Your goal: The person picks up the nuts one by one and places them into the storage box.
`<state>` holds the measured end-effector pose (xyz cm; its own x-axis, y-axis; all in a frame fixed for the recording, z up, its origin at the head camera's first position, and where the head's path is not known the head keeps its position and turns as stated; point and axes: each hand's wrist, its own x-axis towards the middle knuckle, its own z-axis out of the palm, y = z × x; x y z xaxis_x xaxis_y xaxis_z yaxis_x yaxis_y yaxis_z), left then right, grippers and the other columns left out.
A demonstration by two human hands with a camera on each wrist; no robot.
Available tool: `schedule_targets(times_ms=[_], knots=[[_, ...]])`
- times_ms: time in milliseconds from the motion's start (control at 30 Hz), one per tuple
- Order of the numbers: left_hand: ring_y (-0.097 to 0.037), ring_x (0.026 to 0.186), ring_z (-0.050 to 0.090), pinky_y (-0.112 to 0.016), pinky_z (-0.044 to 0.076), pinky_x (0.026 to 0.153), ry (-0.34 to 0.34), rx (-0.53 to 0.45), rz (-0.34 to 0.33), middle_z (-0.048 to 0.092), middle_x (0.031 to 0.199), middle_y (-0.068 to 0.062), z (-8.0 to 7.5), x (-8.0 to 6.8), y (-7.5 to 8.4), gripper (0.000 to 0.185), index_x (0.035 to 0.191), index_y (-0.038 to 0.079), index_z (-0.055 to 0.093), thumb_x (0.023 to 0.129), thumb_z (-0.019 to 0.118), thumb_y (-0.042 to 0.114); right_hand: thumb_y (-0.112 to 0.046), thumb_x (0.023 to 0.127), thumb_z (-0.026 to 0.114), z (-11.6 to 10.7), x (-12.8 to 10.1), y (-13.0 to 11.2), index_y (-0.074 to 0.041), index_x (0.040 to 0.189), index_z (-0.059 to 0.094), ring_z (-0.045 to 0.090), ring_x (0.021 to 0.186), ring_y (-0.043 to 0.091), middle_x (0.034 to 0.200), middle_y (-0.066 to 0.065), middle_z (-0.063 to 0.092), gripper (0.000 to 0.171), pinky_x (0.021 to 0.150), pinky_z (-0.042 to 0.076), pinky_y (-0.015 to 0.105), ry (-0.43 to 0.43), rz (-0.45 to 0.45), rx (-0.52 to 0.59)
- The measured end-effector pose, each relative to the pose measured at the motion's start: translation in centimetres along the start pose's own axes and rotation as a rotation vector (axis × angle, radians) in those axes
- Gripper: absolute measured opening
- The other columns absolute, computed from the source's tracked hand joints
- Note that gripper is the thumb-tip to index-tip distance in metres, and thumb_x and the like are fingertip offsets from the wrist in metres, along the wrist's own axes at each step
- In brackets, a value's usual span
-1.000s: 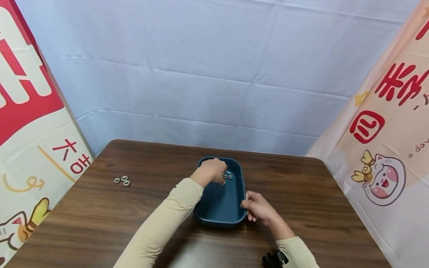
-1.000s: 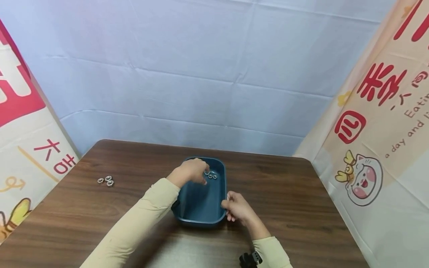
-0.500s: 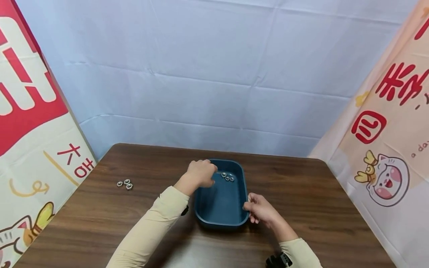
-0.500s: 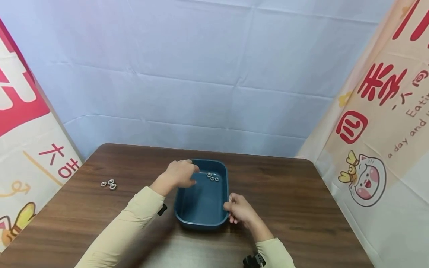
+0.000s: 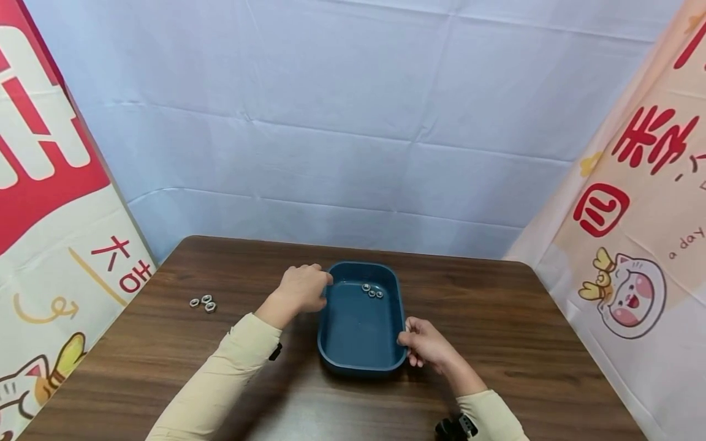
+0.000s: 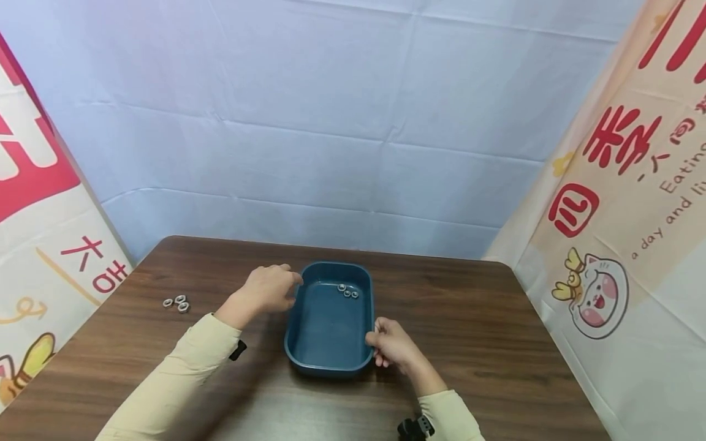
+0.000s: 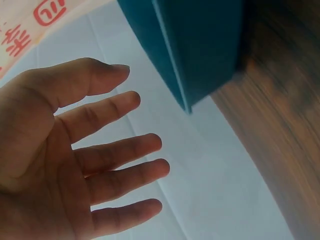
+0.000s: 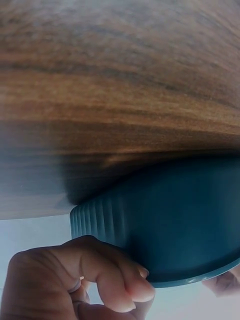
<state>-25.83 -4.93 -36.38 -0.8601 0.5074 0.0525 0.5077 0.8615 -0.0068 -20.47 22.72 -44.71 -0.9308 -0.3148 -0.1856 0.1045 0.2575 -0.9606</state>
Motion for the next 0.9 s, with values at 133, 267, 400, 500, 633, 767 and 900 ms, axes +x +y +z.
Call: schedule_targets(times_ms=[133, 267, 400, 500, 633, 767, 900], knots=[[-0.024, 0.089, 0.058, -0.041, 0.049, 0.065, -0.006, -0.01, -0.013, 0.061, 0.105, -0.006, 0.3, -0.5, -1.0, 0.034, 0.116, 0.019, 0.067, 0.083, 0.069, 0.023, 0.002, 0.08, 0.05, -0.1, 0.1, 0.0, -0.005, 0.074, 0.038, 0.044, 0.038, 0.009, 0.053, 0.004, 0.045, 0.016, 0.035, 0.035, 0.02, 0.007, 0.003, 0.004], [-0.027, 0.091, 0.058, -0.043, 0.049, 0.066, -0.019, -0.008, -0.028, 0.06, 0.106, -0.008, 0.9, -1.1, -2.2, 0.041, 0.118, 0.016, 0.065, 0.08, 0.073, 0.027, 0.003, 0.08, 0.05, -0.1, 0.1, 0.0, -0.005, 0.074, 0.038, 0.045, 0.038, 0.01, 0.053, 0.004, 0.046, 0.016, 0.035, 0.035, 0.02, 0.009, 0.003, 0.003], [-0.029, 0.092, 0.058, -0.045, 0.049, 0.068, -0.04, -0.016, -0.049, 0.059, 0.108, -0.01, 1.7, -2.1, -3.4, 0.046, 0.121, 0.013, 0.064, 0.079, 0.074, 0.029, 0.002, 0.08, 0.05, 0.0, 0.1, 0.1, -0.005, 0.074, 0.038, 0.045, 0.038, 0.01, 0.053, 0.003, 0.046, 0.015, 0.035, 0.035, 0.02, 0.001, 0.006, -0.003], [-0.03, 0.093, 0.059, -0.046, 0.05, 0.066, -0.052, -0.039, -0.064, 0.058, 0.11, -0.012, 2.2, -2.7, -4.3, 0.047, 0.121, 0.011, 0.064, 0.079, 0.075, 0.029, 0.002, 0.08, 0.05, -0.1, 0.2, 0.2, -0.006, 0.074, 0.038, 0.045, 0.039, 0.01, 0.053, 0.003, 0.046, 0.016, 0.036, 0.036, 0.02, -0.006, 0.006, -0.004], [-0.029, 0.092, 0.059, -0.044, 0.05, 0.062, -0.064, -0.069, -0.081, 0.058, 0.11, -0.012, 2.9, -3.3, -5.4, 0.045, 0.119, 0.01, 0.064, 0.079, 0.075, 0.027, 0.002, 0.08, 0.049, -0.2, 0.2, 0.3, -0.006, 0.073, 0.037, 0.045, 0.039, 0.01, 0.053, 0.003, 0.045, 0.016, 0.035, 0.035, 0.02, 0.003, 0.005, -0.007], [-0.03, 0.092, 0.059, -0.044, 0.05, 0.063, -0.065, -0.084, -0.117, 0.058, 0.11, -0.013, 3.3, -3.8, -6.4, 0.044, 0.118, 0.009, 0.064, 0.079, 0.075, 0.026, 0.002, 0.08, 0.049, -0.2, 0.2, 0.3, -0.006, 0.074, 0.038, 0.045, 0.038, 0.01, 0.052, 0.003, 0.045, 0.016, 0.035, 0.035, 0.02, 0.007, 0.001, -0.006], [-0.033, 0.094, 0.058, -0.046, 0.05, 0.064, -0.07, -0.092, -0.164, 0.057, 0.11, -0.015, 3.8, -4.6, -7.6, 0.045, 0.119, 0.008, 0.064, 0.078, 0.075, 0.025, 0.002, 0.081, 0.049, -0.1, 0.2, 0.4, -0.006, 0.074, 0.038, 0.045, 0.039, 0.01, 0.053, 0.003, 0.046, 0.015, 0.036, 0.036, 0.02, -0.004, -0.005, 0.002]])
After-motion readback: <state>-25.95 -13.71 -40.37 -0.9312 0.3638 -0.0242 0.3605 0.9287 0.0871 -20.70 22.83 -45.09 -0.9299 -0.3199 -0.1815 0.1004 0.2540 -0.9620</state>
